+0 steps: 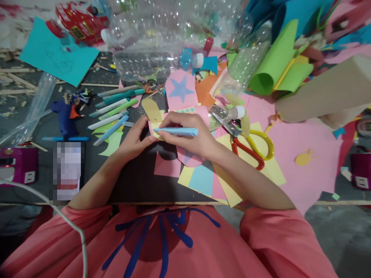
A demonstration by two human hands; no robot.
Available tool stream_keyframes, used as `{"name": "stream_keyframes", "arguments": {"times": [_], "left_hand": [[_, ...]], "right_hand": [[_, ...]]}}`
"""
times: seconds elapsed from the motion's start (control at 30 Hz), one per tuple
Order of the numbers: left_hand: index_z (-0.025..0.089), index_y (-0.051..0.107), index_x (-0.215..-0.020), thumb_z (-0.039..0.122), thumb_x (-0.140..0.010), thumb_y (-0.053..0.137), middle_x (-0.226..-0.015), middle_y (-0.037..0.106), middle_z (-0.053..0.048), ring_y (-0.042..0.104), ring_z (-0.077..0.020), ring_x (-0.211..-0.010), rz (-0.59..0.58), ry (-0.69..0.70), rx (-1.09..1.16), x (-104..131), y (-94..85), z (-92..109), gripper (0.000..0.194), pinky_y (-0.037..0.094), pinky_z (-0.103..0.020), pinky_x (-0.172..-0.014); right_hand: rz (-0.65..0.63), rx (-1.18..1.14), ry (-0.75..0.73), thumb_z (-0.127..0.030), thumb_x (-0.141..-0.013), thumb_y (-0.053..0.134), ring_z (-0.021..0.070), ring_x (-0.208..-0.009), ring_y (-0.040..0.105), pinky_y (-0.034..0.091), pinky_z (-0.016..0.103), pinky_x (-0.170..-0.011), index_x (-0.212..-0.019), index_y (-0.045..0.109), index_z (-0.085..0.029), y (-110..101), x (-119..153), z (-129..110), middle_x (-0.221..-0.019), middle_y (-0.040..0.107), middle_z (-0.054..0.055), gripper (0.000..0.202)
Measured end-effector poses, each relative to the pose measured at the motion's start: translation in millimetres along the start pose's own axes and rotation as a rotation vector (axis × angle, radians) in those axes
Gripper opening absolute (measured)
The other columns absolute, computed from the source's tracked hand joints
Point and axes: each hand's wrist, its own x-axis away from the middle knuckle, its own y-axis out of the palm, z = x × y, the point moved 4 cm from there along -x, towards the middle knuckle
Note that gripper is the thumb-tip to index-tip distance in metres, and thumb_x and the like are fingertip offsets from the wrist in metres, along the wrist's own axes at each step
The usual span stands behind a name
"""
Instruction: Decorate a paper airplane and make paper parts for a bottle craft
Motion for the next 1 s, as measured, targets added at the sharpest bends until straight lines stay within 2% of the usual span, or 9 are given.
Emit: {"name": "stream_keyframes", "arguments": {"times": [0.2, 0.37, 0.6, 0.87, 1.0], "left_hand": [[0.021, 0.050, -0.130, 0.050, -0.090, 0.058, -0.129, 0.060, -0.012, 0.057, -0.0291, -0.122, 0.022, -0.026, -0.067, -0.1, 0.7, 1.7, 0.050, 0.045, -0.042, -0.106], [0.020, 0.050, -0.128, 0.049, -0.090, 0.058, -0.128, 0.060, -0.012, 0.057, -0.0281, -0.120, 0.023, -0.010, -0.084, -0.1, 1.4, 1.0, 0.049, 0.046, -0.041, -0.104], [0.018, 0.049, -0.128, 0.047, -0.090, 0.057, -0.128, 0.060, -0.013, 0.057, -0.0287, -0.120, 0.018, -0.007, -0.097, -0.4, 1.0, 1.5, 0.048, 0.046, -0.041, -0.104], [0.019, 0.050, -0.125, 0.044, -0.088, 0.057, -0.124, 0.061, -0.012, 0.058, -0.0286, -0.118, 0.019, -0.031, -0.083, -0.7, 0.9, 2.0, 0.045, 0.047, -0.042, -0.104], [0.019, 0.049, -0.128, 0.041, -0.088, 0.057, -0.132, 0.060, -0.013, 0.056, -0.0294, -0.123, 0.013, -0.041, -0.088, -1.0, 0.8, 3.0, 0.047, 0.045, -0.043, -0.107]], "right_hand": [[-0.017, 0.025, -0.034, -0.036, -0.089, 0.066, 0.0115, -0.060, 0.054, 0.040, 0.025, -0.055, -0.078, 0.065, -0.019, 0.1, -0.8, -0.6, -0.069, 0.064, 0.000, 0.020], [-0.022, 0.066, -0.082, -0.029, -0.089, 0.065, 0.0123, -0.060, 0.055, 0.041, 0.026, -0.057, -0.078, 0.065, -0.021, -0.2, -1.0, -2.5, -0.069, 0.064, -0.001, 0.014], [0.007, 0.089, -0.104, -0.031, -0.089, 0.064, 0.0107, -0.059, 0.053, 0.038, 0.024, -0.056, -0.075, 0.064, -0.019, -0.4, -0.7, -1.4, -0.065, 0.061, -0.002, 0.018], [-0.004, 0.052, 0.016, -0.031, -0.087, 0.066, 0.0120, -0.057, 0.051, 0.039, 0.027, -0.055, -0.072, 0.062, -0.020, -4.2, -0.3, -1.6, -0.065, 0.062, -0.001, 0.019], [0.018, 0.023, 0.054, -0.028, -0.085, 0.066, 0.0120, -0.056, 0.052, 0.038, 0.026, -0.052, -0.071, 0.062, -0.020, -6.5, 0.4, 0.1, -0.063, 0.062, -0.001, 0.017]]}}
